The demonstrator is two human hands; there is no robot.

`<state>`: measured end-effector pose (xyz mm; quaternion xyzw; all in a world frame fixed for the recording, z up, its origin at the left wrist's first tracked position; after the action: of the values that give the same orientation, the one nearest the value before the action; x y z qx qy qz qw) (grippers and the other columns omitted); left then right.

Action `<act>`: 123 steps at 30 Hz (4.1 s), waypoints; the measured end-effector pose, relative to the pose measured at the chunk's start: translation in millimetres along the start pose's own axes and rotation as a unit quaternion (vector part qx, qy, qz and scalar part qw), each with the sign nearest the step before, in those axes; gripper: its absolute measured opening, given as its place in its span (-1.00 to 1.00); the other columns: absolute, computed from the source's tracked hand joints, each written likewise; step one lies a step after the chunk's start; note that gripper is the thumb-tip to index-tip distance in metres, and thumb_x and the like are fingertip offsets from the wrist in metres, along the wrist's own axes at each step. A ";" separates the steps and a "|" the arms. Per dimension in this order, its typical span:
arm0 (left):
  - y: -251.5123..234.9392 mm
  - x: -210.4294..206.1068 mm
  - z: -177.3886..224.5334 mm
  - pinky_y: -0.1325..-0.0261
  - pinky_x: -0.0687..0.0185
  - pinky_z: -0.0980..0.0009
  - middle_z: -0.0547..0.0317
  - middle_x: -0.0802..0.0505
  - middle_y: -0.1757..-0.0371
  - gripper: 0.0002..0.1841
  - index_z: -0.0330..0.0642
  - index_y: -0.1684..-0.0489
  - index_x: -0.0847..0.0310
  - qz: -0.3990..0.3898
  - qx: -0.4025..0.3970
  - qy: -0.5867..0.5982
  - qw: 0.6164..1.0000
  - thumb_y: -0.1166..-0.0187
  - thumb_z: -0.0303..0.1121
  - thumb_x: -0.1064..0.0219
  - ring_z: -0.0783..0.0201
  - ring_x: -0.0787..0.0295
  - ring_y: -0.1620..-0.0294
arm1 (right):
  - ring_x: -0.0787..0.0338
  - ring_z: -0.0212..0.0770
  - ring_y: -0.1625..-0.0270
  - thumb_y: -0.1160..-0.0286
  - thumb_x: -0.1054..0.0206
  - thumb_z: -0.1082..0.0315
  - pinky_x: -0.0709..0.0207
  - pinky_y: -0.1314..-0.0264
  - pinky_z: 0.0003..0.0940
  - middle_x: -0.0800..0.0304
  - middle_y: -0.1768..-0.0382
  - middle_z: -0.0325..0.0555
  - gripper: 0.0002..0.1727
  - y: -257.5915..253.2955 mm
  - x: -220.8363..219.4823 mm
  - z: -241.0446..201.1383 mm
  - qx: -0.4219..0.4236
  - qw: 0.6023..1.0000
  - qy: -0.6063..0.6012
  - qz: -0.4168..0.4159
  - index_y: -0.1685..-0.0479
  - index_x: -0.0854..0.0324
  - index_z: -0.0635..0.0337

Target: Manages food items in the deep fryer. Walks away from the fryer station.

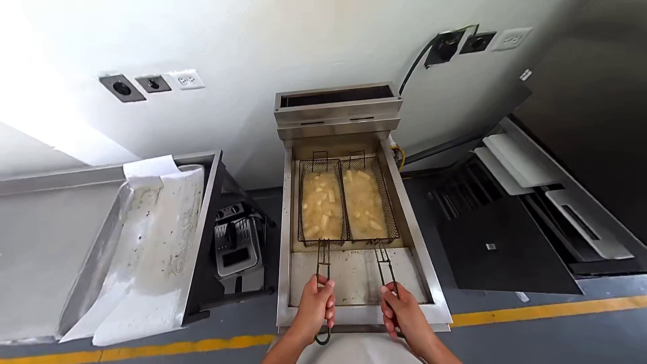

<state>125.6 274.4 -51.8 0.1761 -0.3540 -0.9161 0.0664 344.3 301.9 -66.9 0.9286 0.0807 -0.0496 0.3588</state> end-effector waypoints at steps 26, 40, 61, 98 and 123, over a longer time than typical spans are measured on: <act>-5.9 -6.9 3.4 0.68 -0.51 0.52 0.29 -0.48 0.62 -0.78 -0.29 -0.20 -0.34 0.031 0.010 -0.012 0.999 -0.84 -0.32 -0.12 0.42 -0.42 0.78 | -0.91 -0.30 0.24 -0.71 -0.14 0.20 -0.84 0.20 -0.37 -0.88 0.24 -0.15 -0.65 21.0 76.8 -61.4 0.266 0.922 0.243 0.140 -0.11 -0.66 0.31; 2.4 -4.6 -13.3 0.70 -0.55 0.49 0.26 -0.53 0.64 -0.81 -0.28 -0.14 -0.33 0.025 -0.018 -0.021 0.999 -0.84 -0.32 -0.11 0.39 -0.48 0.79 | -0.89 -0.38 0.28 -0.68 -0.16 0.24 -0.81 0.20 -0.50 -0.88 0.33 -0.26 -0.72 28.8 56.4 -93.3 0.336 0.905 0.237 0.106 0.00 -0.69 0.24; 9.4 64.1 -22.8 -0.09 -0.82 0.02 -0.13 -0.85 -0.03 -0.47 -0.34 -0.54 -0.42 0.112 -0.059 -0.246 0.961 -0.77 -0.12 -0.17 0.04 -0.87 0.02 | -0.88 -0.33 0.25 -0.65 -0.21 0.14 -0.79 0.15 -0.35 -0.87 0.26 -0.17 -0.66 -2.0 93.9 -42.0 0.206 0.903 0.351 0.138 -0.05 -0.72 0.21; 2.3 -2.8 24.9 0.77 -0.51 0.51 0.27 -0.49 0.67 -0.81 -0.29 -0.14 -0.32 0.031 -0.009 -0.043 0.999 -0.88 -0.32 -0.04 0.42 -0.42 0.85 | -0.46 -0.37 0.78 -0.89 -0.01 0.25 -0.48 0.74 -0.46 -0.40 0.67 -0.28 -0.81 -11.4 -9.4 -26.9 -0.024 1.000 -0.007 -0.017 -0.05 -0.34 0.21; 23.4 -2.1 18.8 0.77 -0.50 0.51 0.29 -0.48 0.70 -0.81 -0.30 -0.15 -0.30 0.028 -0.013 -0.047 0.998 -0.88 -0.33 -0.03 0.43 -0.42 0.85 | -0.48 -0.36 0.77 -0.89 -0.01 0.27 -0.48 0.73 -0.46 -0.43 0.68 -0.28 -0.82 10.2 -6.1 -17.3 -0.003 1.000 0.002 -0.020 -0.05 -0.34 0.21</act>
<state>120.5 269.3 -22.6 0.1222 -0.3501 -0.9255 0.0777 340.8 305.4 -46.5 0.9256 0.1005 -0.0543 0.3607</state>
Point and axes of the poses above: each hand's wrist, its own y-axis away from the middle knuckle, its own x-axis out of the back of the hand, z = x × y, the point moved 4 cm from there along -y, towards the middle knuckle
